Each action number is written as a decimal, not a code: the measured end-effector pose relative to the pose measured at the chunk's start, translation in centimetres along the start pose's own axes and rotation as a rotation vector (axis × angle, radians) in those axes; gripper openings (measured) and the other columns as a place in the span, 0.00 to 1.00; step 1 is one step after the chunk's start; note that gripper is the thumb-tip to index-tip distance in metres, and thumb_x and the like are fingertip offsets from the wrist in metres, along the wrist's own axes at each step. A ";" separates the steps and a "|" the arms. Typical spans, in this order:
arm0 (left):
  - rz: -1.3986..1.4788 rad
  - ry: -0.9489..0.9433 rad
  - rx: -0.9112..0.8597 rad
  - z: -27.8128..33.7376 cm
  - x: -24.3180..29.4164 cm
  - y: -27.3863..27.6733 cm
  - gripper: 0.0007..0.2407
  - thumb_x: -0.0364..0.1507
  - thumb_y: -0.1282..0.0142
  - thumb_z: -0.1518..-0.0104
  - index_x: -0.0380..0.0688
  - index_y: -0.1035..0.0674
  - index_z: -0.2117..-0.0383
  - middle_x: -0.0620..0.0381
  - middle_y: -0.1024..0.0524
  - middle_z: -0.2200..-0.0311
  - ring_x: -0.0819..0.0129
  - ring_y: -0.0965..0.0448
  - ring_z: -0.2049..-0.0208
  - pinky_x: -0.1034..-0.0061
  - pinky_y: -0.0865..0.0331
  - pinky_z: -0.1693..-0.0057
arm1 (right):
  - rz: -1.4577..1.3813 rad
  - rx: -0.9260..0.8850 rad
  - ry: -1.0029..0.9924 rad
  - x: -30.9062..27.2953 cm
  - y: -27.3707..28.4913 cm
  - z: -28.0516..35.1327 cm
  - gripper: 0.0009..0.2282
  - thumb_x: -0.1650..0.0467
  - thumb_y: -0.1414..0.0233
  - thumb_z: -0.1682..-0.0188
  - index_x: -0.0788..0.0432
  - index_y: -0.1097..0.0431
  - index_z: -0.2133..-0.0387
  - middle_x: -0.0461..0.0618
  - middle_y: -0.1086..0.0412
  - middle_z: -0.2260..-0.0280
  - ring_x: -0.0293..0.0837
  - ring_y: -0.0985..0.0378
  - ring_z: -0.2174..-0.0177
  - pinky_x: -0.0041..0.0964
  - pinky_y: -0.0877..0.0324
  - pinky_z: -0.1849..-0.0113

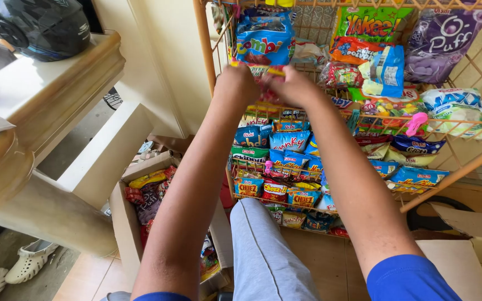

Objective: Restocking snack bags from a cardboard box onto a wire retail display rack using clips.

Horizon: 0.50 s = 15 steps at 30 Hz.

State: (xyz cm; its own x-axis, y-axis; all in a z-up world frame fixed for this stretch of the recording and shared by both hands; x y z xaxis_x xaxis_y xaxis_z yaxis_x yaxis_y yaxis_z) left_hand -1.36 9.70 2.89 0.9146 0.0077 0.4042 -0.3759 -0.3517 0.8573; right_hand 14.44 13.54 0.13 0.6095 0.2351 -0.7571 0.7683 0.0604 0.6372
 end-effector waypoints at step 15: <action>0.008 -0.186 -0.032 1.5 1.2 -1.9 0.18 0.41 0.55 0.37 0.66 0.31 0.40 0.49 0.35 0.38 0.48 0.37 0.36 0.49 0.36 0.37 | 0.393 0.160 -0.057 -1.0 8.1 4.8 0.20 0.59 0.46 0.50 0.51 0.27 0.45 0.57 0.22 0.52 0.54 0.19 0.53 0.49 0.27 0.50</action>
State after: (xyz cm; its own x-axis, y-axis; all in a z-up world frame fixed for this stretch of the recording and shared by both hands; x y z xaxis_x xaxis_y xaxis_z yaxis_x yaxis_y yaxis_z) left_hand 0.69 8.99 1.28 0.9224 -0.1690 0.3473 -0.3847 -0.3215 0.8652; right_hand 20.99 9.12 5.39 0.8686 0.1555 -0.4706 0.4931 -0.1759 0.8520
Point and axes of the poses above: each hand's wrist, its own z-axis away from the middle knuckle, its own y-axis out of the back of the hand, x = y × z, the point moved 10 cm from there along -z, towards the middle knuckle
